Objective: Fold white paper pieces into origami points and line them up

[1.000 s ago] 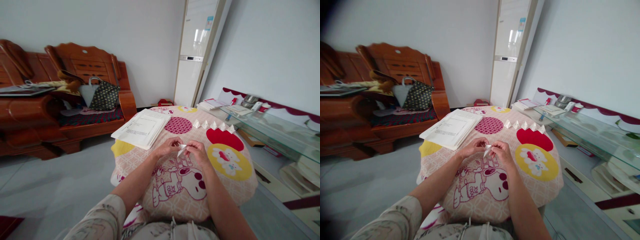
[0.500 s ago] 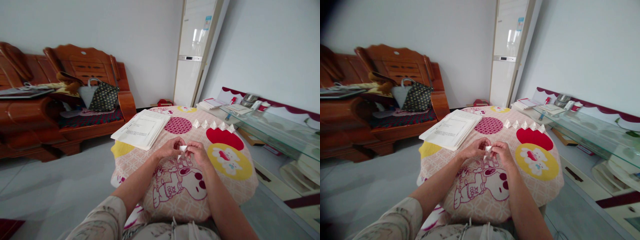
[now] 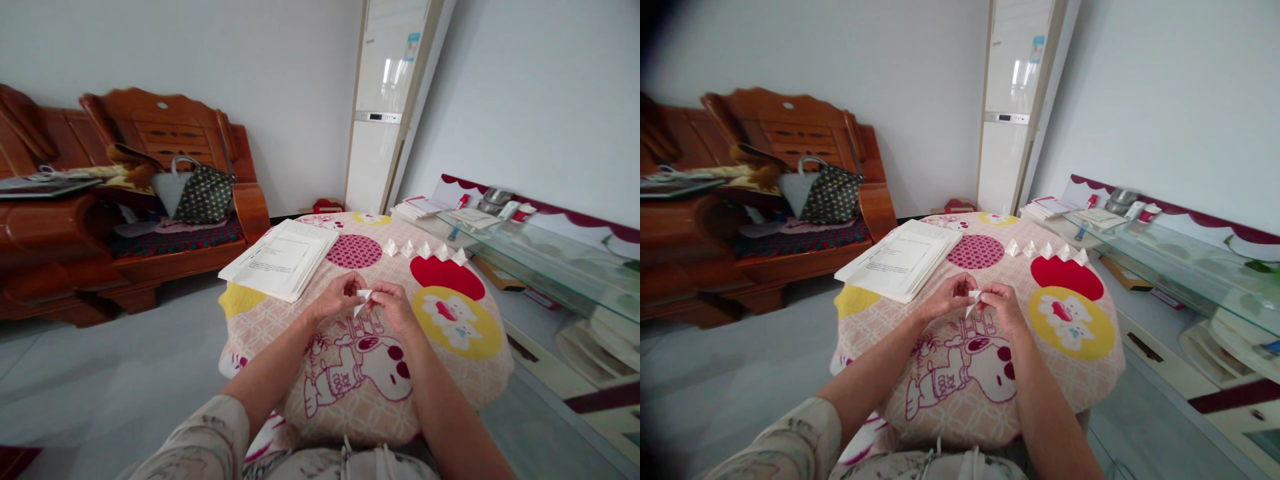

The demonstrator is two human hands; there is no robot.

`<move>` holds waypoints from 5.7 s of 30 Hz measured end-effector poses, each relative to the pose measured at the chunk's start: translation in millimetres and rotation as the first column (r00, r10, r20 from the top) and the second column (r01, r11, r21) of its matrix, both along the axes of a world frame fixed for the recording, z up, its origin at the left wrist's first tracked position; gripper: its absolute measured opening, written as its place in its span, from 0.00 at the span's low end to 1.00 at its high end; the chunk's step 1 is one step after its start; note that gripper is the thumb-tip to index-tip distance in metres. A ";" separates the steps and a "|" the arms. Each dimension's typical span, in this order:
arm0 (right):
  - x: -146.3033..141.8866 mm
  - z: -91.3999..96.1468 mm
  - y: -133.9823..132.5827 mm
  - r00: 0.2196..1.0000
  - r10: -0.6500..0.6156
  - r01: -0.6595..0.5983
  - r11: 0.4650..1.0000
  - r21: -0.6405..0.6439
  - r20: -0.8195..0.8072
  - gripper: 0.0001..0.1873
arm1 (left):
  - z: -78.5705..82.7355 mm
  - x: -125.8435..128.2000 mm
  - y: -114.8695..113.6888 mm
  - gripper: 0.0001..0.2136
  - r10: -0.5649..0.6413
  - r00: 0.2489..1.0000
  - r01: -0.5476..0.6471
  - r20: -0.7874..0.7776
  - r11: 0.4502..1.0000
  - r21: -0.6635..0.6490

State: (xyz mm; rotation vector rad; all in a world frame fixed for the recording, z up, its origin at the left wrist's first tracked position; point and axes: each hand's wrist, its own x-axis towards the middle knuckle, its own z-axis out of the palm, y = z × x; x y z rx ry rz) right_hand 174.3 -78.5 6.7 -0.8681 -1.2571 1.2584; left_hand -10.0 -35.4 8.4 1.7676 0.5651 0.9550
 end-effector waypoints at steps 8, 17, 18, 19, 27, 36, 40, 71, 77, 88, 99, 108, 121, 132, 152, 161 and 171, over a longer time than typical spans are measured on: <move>-3.1 4.4 -2.0 0.993 -0.100 0.098 0.995 0.022 0.069 0.10 | 0.9 4.8 -9.8 0.06 0.246 0.967 -0.217 -0.059 0.926 0.308; -7.8 3.9 -1.3 0.939 -0.251 0.225 0.965 0.132 0.235 0.12 | 3.7 6.9 -13.7 0.07 0.296 0.954 -0.252 -0.039 0.867 0.430; -8.4 3.5 -1.1 0.929 -0.274 0.246 0.959 0.137 0.247 0.12 | 3.1 7.7 -14.1 0.07 0.299 0.953 -0.250 -0.042 0.860 0.444; -9.0 3.3 -1.1 0.919 -0.297 0.267 0.953 0.144 0.260 0.12 | 2.5 8.6 -14.4 0.06 0.306 0.951 -0.252 -0.044 0.852 0.458; -10.5 2.8 -0.2 0.828 -0.419 0.337 0.903 0.266 0.372 0.10 | 0.3 12.2 -17.0 0.05 0.319 0.943 -0.232 -0.092 0.832 0.505; -5.7 1.7 -1.3 0.804 -0.443 0.311 0.882 0.354 0.397 0.10 | 0.1 9.2 -8.1 0.12 0.190 0.980 -0.176 -0.064 0.967 0.185; -5.9 2.9 -3.0 0.807 -0.433 0.309 0.889 0.338 0.401 0.10 | -1.2 9.3 -5.0 0.12 0.159 0.987 -0.154 -0.037 0.981 0.117; -4.2 3.1 -4.6 0.965 -0.205 0.191 0.977 0.095 0.162 0.13 | -0.1 8.7 -7.1 0.19 0.077 0.996 -0.070 0.048 0.989 -0.131; -2.4 -0.1 -3.1 0.976 -0.119 0.108 0.992 0.069 0.180 0.13 | 0.0 7.1 -4.5 0.19 0.107 0.994 -0.107 -0.011 0.994 -0.015; 9.9 -0.7 0.1 0.973 -0.191 0.183 0.981 -0.072 -0.131 0.10 | 5.6 -5.9 -1.9 0.19 0.025 0.997 -0.031 -0.078 0.997 -0.076; 11.4 -7.3 12.9 0.755 -0.288 0.170 0.954 -0.248 -0.589 0.06 | 7.0 -11.2 -1.3 0.19 -0.075 0.966 0.157 0.249 0.931 -0.328; 6.2 -3.3 5.0 0.894 -0.186 0.130 0.978 -0.162 -0.407 0.04 | 7.3 -7.9 -2.4 0.18 0.008 0.910 0.190 0.415 0.882 -0.432; 7.3 -7.9 6.2 0.928 -0.350 0.334 0.934 0.130 0.131 0.18 | 13.6 -15.0 0.5 0.12 0.153 0.988 -0.150 -0.015 0.982 0.117; 5.0 8.7 -6.2 0.972 -0.200 0.193 0.979 0.067 0.120 0.08 | 11.3 3.5 -9.6 0.11 0.003 0.999 0.003 -0.053 0.993 0.116; 3.5 7.8 -9.6 0.992 -0.116 0.117 0.993 -0.031 0.049 0.10 | 2.4 10.6 -11.8 0.18 -0.006 0.998 0.008 0.067 1.000 -0.029; 1.8 11.6 -10.2 0.994 -0.107 0.107 0.993 -0.040 0.009 0.11 | 0.2 12.5 -11.5 0.15 -0.039 0.990 0.042 0.136 0.999 -0.018; 1.1 11.8 -9.9 0.995 -0.094 0.092 0.995 -0.045 -0.029 0.12 | 4.0 12.4 -14.9 0.13 0.025 0.999 -0.027 0.041 0.998 0.051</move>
